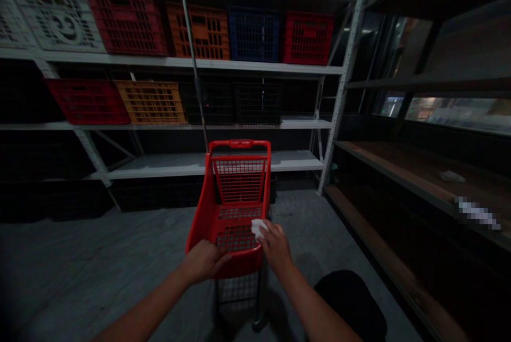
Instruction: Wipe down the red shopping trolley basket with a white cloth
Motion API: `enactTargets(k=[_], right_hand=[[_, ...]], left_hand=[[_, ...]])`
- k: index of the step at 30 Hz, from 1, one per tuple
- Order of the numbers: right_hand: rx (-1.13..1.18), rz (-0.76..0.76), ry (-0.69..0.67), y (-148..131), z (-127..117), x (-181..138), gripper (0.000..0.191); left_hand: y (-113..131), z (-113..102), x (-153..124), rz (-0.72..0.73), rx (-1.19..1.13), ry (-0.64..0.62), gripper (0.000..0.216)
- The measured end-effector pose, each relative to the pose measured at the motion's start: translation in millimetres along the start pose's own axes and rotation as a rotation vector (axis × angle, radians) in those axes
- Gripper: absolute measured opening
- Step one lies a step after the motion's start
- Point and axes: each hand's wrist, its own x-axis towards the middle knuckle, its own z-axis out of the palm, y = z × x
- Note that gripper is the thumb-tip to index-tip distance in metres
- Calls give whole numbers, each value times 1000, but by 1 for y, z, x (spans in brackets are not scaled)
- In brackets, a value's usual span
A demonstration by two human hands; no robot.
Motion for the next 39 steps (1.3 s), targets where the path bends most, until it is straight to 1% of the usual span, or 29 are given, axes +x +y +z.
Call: enactTargets(k=[2,3,6,8,10,12,14,17,20,23,24,25,27,29,31,33,36,39], right_hand=[[0,48,30,-13,0,-2,22],[17,42,34,-21,2,-3,23],[120,-72,2,-47,14,-9,28],[188,-136,-9,-62,22,-16,30],[224,-160,6,-69,26,-22,31],[215,-164,18,-64,22,-25,31],[177,-159,5,-51,13,-26,31],[137,-117,1,-26,-3,-20,29],[110,-10,68,-9,-17,-2,23],[102,96,151,-7,-23,18,20],[112,104,154,-10,-22,22,21],[124,92,126,-15,-20,24,21],[142,21,14,-29,-11,20,24],[135,-63,-109,-46,2,8,31],[116,-130,-174,-60,14,-6,37],[101,-206,-203,-66,22,-14,41],[123,-379,-240,-56,30,-8,42],[166,-534,-269,-28,36,18,37]], left_hand=[[0,-1,2,6,13,-6,64],[1,-1,2,7,19,-3,64],[4,0,5,-21,29,7,64],[9,3,7,-81,37,13,63],[14,7,8,-149,33,45,63],[19,11,9,-215,0,76,64],[21,12,10,-248,-49,62,65],[19,12,10,-237,-80,12,66],[13,13,8,-237,-64,12,65],[4,15,1,-218,-59,28,65],[0,15,-3,-210,-58,30,65],[-5,15,-7,-203,-57,32,65],[-16,13,-18,-179,-58,32,64],[-24,10,-28,-164,-57,30,62],[-27,6,-37,-175,-53,48,60],[-20,4,-42,-200,-63,117,55],[3,7,-40,-221,-135,237,43],[24,15,-32,-286,-178,263,43]])
